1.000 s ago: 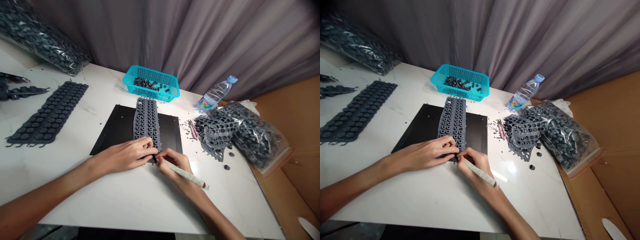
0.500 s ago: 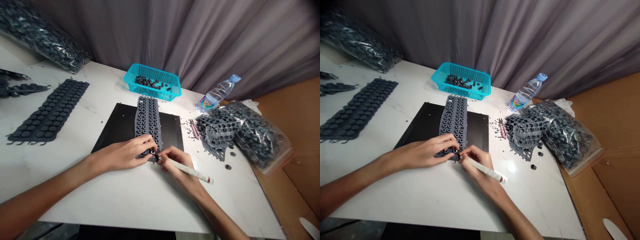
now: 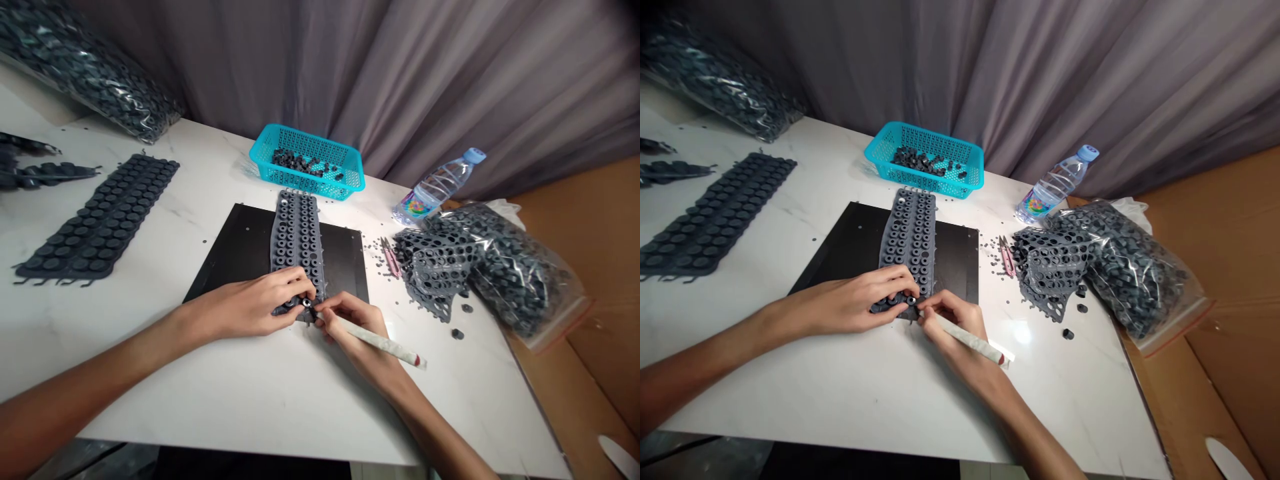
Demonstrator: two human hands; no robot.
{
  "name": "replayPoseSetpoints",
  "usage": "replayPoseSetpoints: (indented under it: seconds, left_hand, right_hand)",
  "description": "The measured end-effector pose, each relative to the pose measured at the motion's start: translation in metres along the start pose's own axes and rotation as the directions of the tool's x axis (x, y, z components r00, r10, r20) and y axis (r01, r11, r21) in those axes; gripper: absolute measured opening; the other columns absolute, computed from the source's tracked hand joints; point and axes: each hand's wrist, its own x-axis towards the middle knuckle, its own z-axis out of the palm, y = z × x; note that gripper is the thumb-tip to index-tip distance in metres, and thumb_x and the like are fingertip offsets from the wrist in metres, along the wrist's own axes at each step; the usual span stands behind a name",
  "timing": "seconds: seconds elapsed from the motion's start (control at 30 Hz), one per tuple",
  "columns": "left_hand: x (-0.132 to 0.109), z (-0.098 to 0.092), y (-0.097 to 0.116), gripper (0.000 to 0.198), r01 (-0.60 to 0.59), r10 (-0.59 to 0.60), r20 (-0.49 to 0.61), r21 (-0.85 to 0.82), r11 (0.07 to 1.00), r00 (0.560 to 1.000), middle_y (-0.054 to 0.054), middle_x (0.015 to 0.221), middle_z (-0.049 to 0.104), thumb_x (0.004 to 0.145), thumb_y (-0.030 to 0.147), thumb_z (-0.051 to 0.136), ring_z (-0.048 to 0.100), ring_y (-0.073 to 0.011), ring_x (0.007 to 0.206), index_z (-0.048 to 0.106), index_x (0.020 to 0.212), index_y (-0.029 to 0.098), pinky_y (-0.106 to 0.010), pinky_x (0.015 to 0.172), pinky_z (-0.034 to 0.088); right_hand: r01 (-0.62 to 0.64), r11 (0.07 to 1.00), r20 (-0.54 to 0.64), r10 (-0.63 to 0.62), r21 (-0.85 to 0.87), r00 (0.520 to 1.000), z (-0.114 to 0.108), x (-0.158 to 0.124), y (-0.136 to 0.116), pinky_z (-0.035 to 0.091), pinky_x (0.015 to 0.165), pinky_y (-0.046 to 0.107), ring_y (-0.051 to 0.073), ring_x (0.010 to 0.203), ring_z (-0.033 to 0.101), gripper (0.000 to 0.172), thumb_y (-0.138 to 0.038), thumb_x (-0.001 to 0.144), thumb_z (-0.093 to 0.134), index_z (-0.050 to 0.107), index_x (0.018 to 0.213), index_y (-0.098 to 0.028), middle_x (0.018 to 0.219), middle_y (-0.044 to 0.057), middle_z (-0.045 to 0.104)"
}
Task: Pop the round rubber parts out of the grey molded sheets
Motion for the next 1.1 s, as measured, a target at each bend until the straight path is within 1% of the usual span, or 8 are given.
replayPoseSetpoints:
  seconds: [0.2, 0.37, 0.6, 0.67, 0.73, 0.87, 0.97, 1.1]
  left_hand:
    - [0.001, 0.003, -0.004, 0.02, -0.096, 0.1, -0.017, 0.149, 0.984, 0.995, -0.005, 0.113, 0.059, 0.102, 0.023, 0.049, 0.063, -0.0164, 0.096, 0.058, 0.119, 0.02, -0.028, 0.087, 0.049]
    - [0.0, 0.012, -0.008, 0.02, -0.225, 0.253, 0.01, 0.487, 0.844, 0.968, -0.007, 0.105, 0.059, 0.099, 0.01, 0.046, 0.062, -0.0185, 0.091, 0.059, 0.112, 0.019, -0.028, 0.076, 0.05]
    - [-0.002, 0.025, -0.009, 0.022, -0.328, 0.429, -0.024, 0.605, 0.725, 0.903, -0.008, 0.105, 0.066, 0.103, 0.006, 0.039, 0.067, -0.0197, 0.098, 0.058, 0.111, 0.014, -0.032, 0.09, 0.053]
    - [-0.002, 0.025, -0.011, 0.024, -0.339, 0.435, -0.028, 0.583, 0.739, 0.9, -0.009, 0.107, 0.068, 0.103, 0.005, 0.037, 0.067, -0.0203, 0.099, 0.058, 0.111, 0.013, -0.034, 0.091, 0.053]
    - [-0.001, 0.023, -0.012, 0.025, -0.322, 0.394, -0.052, 0.482, 0.814, 0.918, -0.009, 0.109, 0.068, 0.103, 0.007, 0.037, 0.066, -0.0203, 0.1, 0.06, 0.111, 0.014, -0.033, 0.091, 0.052]
    - [0.003, 0.011, -0.01, 0.02, -0.118, 0.129, -0.096, 0.108, 0.987, 0.987, -0.004, 0.105, 0.066, 0.107, 0.021, 0.042, 0.066, -0.0159, 0.092, 0.062, 0.104, 0.017, -0.028, 0.083, 0.051]
    - [0.003, 0.001, -0.006, 0.021, -0.024, 0.024, 0.005, -0.006, 1.0, 1.0, -0.002, 0.105, 0.064, 0.107, 0.028, 0.044, 0.065, -0.0142, 0.088, 0.063, 0.107, 0.02, -0.027, 0.081, 0.048]
    - [0.001, -0.004, -0.009, 0.022, -0.039, 0.042, 0.045, -0.057, 0.998, 0.998, -0.004, 0.116, 0.063, 0.105, 0.029, 0.048, 0.066, -0.0149, 0.093, 0.063, 0.12, 0.023, -0.027, 0.085, 0.049]
  right_hand:
    - [0.042, 0.996, -0.003, -0.043, -0.077, 0.999, 0.001, -0.002, -0.003, 0.044, 0.063, 0.023, 0.013, 0.067, 0.06, 0.009, -0.022, 0.093, 0.061, 0.07, 0.092, -0.019, 0.078, 0.0, 0.07]
    - [0.104, 0.982, 0.018, -0.102, -0.157, 0.995, 0.003, -0.003, -0.008, 0.04, 0.062, 0.023, 0.013, 0.067, 0.055, 0.011, -0.022, 0.093, 0.059, 0.068, 0.088, -0.018, 0.078, 0.0, 0.066]
    - [0.118, 0.967, 0.028, -0.114, -0.227, 0.993, 0.003, -0.003, -0.008, 0.031, 0.054, 0.023, 0.01, 0.059, 0.042, 0.011, -0.021, 0.092, 0.059, 0.062, 0.081, -0.018, 0.066, -0.005, 0.053]
    - [0.122, 0.962, 0.034, -0.118, -0.243, 0.992, 0.003, -0.003, -0.008, 0.031, 0.054, 0.023, 0.01, 0.059, 0.041, 0.011, -0.021, 0.091, 0.059, 0.061, 0.081, -0.018, 0.066, -0.005, 0.052]
    - [0.122, 0.958, 0.042, -0.115, -0.259, 0.992, 0.004, -0.003, -0.007, 0.031, 0.053, 0.023, 0.01, 0.059, 0.041, 0.012, -0.023, 0.092, 0.059, 0.062, 0.081, -0.018, 0.067, -0.004, 0.052]
    - [0.107, 0.962, 0.014, -0.106, -0.25, 0.994, 0.005, -0.004, -0.009, 0.033, 0.053, 0.023, 0.01, 0.058, 0.043, 0.011, -0.024, 0.092, 0.06, 0.066, 0.085, -0.018, 0.068, -0.003, 0.057]
    - [0.078, 0.981, 0.005, -0.078, -0.176, 0.997, 0.0, -0.006, -0.009, 0.04, 0.058, 0.023, 0.012, 0.062, 0.052, 0.013, -0.027, 0.094, 0.06, 0.07, 0.093, -0.018, 0.072, -0.001, 0.062]
    - [-0.009, 1.0, 0.007, 0.009, -0.007, 1.0, -0.008, -0.006, -0.006, 0.048, 0.064, 0.025, 0.014, 0.068, 0.061, 0.018, -0.035, 0.097, 0.061, 0.068, 0.096, -0.018, 0.082, 0.003, 0.068]
